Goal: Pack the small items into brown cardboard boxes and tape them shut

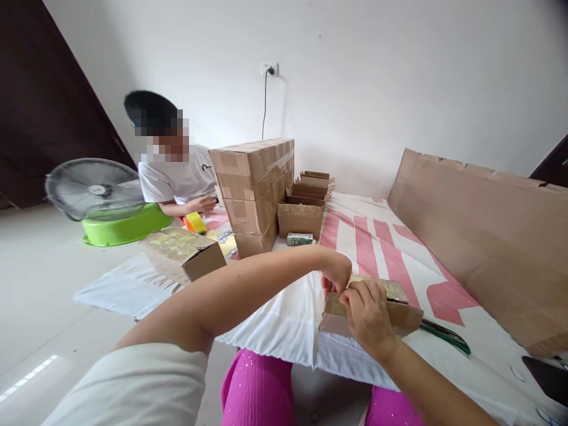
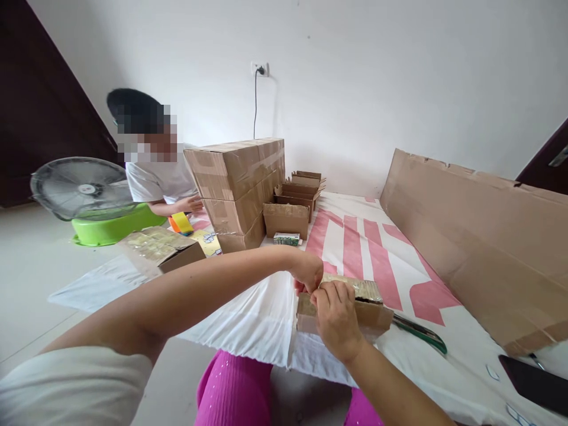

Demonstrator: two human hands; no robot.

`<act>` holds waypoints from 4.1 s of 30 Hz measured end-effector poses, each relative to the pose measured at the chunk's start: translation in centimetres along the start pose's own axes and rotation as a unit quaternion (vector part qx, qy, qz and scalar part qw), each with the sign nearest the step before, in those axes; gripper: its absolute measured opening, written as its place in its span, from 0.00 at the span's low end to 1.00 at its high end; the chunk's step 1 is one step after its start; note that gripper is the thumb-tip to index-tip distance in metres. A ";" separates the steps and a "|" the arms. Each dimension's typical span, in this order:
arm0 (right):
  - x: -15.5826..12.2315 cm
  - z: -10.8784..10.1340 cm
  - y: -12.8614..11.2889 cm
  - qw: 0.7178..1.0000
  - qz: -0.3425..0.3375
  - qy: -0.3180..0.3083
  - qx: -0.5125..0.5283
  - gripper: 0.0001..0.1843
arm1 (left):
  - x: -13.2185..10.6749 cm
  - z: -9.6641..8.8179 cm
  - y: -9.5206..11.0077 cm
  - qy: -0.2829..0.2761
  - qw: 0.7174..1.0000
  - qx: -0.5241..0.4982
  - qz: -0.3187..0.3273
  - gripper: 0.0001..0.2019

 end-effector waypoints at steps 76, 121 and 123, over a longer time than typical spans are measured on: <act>-2.2 -0.2 -0.7 0.991 -0.099 0.041 0.076 0.10 | -2.2 1.3 0.9 0.158 0.950 0.253 0.091 0.04; -2.8 -1.1 -0.3 0.976 -0.156 0.036 0.146 0.12 | -2.2 3.3 -1.8 0.085 0.996 -0.023 -0.022 0.10; -2.5 -1.0 0.0 0.981 -0.118 0.034 0.152 0.09 | -2.4 3.2 -1.8 0.096 0.995 -0.014 -0.010 0.11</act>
Point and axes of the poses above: each hand's wrist, its own x-axis towards the middle knuckle, its own z-axis out of the palm, y = z × x, the point moved 7 cm from there along x, towards the middle knuckle, and after that the axes turned 6 degrees about -z, right-handed, at the moved point
